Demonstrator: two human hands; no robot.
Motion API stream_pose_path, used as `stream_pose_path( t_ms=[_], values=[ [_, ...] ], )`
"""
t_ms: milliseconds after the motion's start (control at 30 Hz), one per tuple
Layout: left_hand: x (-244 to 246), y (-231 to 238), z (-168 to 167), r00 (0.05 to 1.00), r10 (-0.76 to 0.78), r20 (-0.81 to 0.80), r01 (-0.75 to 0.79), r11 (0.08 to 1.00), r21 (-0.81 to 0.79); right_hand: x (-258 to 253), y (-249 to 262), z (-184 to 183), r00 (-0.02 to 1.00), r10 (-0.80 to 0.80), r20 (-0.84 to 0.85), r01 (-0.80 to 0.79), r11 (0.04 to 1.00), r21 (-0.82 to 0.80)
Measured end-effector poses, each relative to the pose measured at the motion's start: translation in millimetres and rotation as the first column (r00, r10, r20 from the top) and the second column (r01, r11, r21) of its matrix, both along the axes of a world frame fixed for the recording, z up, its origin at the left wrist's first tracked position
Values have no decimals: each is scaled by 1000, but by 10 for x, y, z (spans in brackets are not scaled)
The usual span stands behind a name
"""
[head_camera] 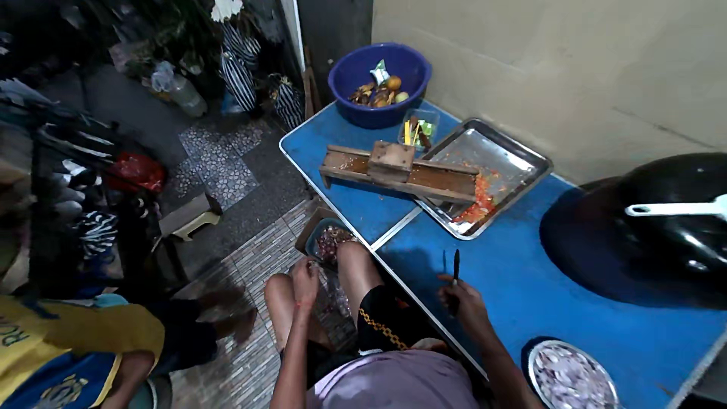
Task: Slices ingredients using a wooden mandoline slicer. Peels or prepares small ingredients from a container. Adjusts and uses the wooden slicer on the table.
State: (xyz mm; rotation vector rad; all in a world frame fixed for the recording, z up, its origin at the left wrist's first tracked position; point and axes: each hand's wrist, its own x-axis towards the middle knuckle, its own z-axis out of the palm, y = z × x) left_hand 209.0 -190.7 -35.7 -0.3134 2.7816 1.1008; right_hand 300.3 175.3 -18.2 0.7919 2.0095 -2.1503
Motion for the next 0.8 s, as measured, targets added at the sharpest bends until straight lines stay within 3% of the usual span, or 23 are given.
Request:
stream_pose_path(
  t_ms=[100,233,367,467,600,700,800],
  values=[
    [85,-354,-55,994,106,23,-95,950,-296,-166,-19,138,998,65,-15,-62,985,160],
    [180,-625,-293,984,180,-8,-171,919,-356,-422,-175,418,994,107,20,-107,940,324],
    [143,-716,-527,989,133,-61,-146,882,-447,-724,-218,400,998,-6,-57,22,959,284],
    [13,-707,-557,988,142,-56,-152,909,-388,-993,-276,430,991,-94,-98,111,977,182],
    [-494,-437,-327,990,15,-140,-14,1000,12,-1297,-426,481,987,-113,-110,116,993,19],
    [-1141,12,119,967,-158,-200,172,984,54,-1322,-453,471,990,-74,-123,78,997,26],
    [-1748,503,507,882,-362,-301,385,923,16,-1199,-377,416,989,-58,-133,67,995,69]
  ],
)
